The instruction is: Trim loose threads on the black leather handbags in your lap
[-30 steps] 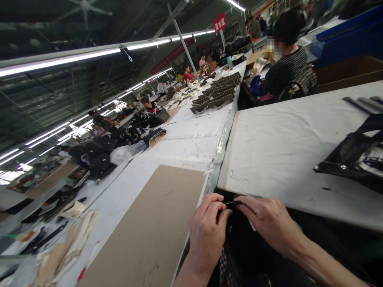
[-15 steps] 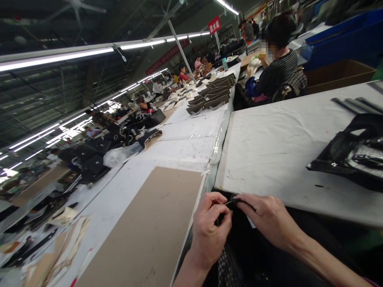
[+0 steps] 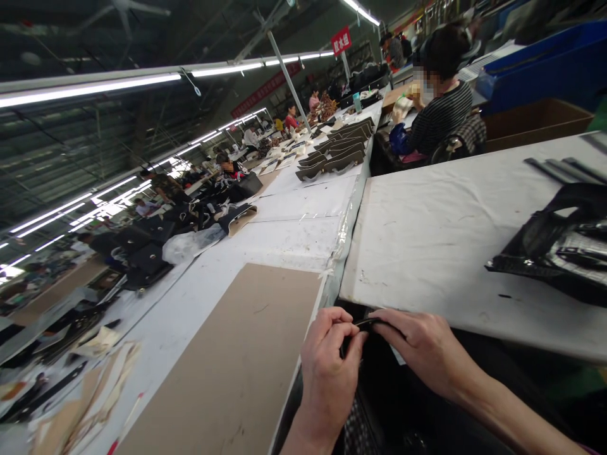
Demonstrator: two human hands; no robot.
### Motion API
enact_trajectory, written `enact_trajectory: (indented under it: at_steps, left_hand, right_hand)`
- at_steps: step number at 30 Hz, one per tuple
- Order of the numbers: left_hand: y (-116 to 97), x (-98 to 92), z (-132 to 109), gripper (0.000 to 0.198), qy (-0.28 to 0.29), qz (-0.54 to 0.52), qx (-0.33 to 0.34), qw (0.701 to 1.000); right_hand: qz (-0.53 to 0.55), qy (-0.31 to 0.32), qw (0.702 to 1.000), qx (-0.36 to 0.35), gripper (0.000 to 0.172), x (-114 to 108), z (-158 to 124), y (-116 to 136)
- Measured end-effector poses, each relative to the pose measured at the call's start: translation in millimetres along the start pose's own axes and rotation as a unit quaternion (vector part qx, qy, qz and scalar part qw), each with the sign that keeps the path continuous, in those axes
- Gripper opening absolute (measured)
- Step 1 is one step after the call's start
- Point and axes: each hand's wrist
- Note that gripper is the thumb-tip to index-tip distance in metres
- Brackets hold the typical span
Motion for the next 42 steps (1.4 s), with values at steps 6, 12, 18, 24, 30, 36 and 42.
enact_trajectory:
  at_steps: [6,12,18,24,30,36,42]
  left_hand:
    - [2,2.1,0,0.013,0.002,-0.039,0.025,0.999]
    - [10,3.0,-2,0.014,0.002,-0.039,0.057,0.998]
    - [15,2.1,-1,0.016,0.01,-0.029,0.1,0.995]
    - [14,5.4,-5,0.015,0.008,-0.009,0.082,0.997]
    - [8,4.8,-7,0.018,0.02,-0.03,-0.014,0.999]
    - [3,0.9,-6,0.014,0.008,-0.143,-0.189,0.971]
    - [-4,-4.4,3,0.019,0.015,-0.229,-0.26,0.938]
  right_hand:
    - [0.012,0.02,1.0,-0.01,0.024,-6,0,-2]
    - [-0.027,0.018,0.999,-0.029,0.023,-5,2,2]
    - [-0.039,0.024,0.998,-0.044,0.021,-3,3,4]
    - [-0.039,0.036,0.997,-0.063,0.029,-6,7,6]
    - [-0.01,0.039,0.996,-0.079,0.029,-5,5,4]
    - [0.084,0.084,0.991,-0.062,0.029,-4,4,2]
    - [0.019,0.108,0.992,-0.064,0.021,-12,10,14]
Point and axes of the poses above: each hand's wrist, its own z-axis towards the middle knuckle, its own x-axis out of the palm, y = z × x, and after that the axes turned 8 degrees about x, right-handed
